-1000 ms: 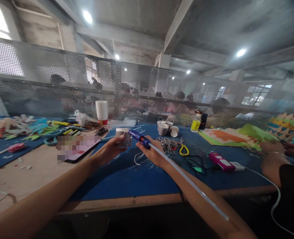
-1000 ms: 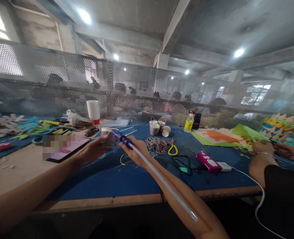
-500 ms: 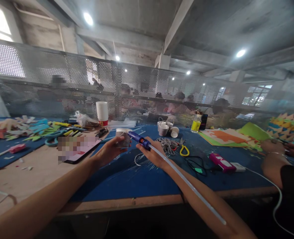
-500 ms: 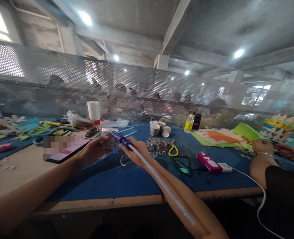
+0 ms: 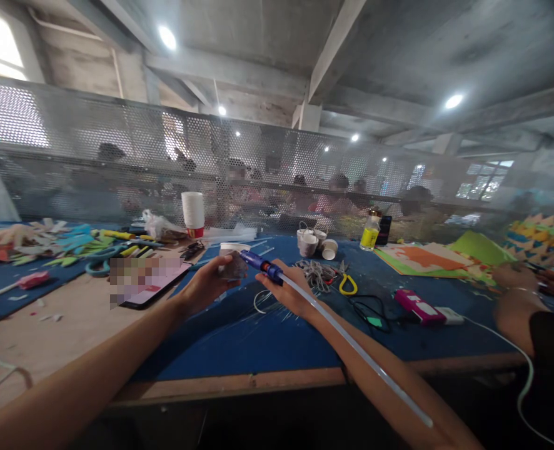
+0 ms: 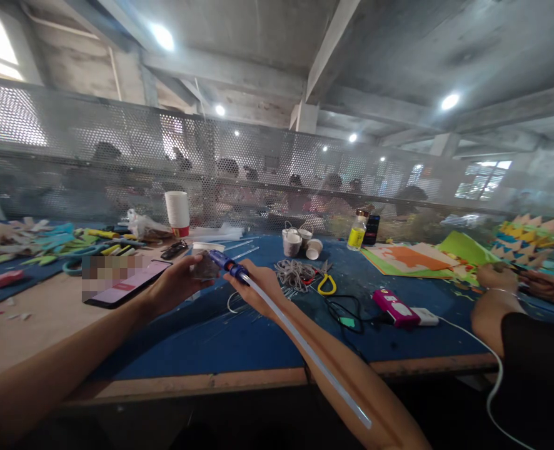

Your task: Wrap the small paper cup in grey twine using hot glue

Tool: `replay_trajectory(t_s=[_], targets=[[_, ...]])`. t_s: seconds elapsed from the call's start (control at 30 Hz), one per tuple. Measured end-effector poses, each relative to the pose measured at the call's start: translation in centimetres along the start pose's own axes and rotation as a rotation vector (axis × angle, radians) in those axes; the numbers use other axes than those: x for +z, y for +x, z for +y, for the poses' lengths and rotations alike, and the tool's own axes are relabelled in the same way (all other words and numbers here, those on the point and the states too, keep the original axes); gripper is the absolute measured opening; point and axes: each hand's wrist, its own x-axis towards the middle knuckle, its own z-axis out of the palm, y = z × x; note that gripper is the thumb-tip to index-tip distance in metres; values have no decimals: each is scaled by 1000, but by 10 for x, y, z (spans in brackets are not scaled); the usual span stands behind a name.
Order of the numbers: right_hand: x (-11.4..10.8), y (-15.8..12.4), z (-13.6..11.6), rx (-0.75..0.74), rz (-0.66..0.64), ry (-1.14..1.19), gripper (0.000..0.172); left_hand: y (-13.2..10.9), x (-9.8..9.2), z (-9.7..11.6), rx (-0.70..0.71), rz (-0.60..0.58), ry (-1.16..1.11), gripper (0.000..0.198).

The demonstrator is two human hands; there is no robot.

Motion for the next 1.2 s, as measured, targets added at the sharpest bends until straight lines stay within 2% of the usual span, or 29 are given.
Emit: replay_trajectory(t_s=[0.43,0.63,0.9,1.2], targets=[[1,0,1,-1,10,-65,36,4,-7,-5,20,-28,42,28],[2,0,3,-19,15,-86,38,4,-5,-5,22,24,65,28],[3,0,2,-14,38,-206,32,6,-9,-8,23,12,68,29],[0,0,0,-16,34,-181,30,5,-6,-7,28,26,68,28]])
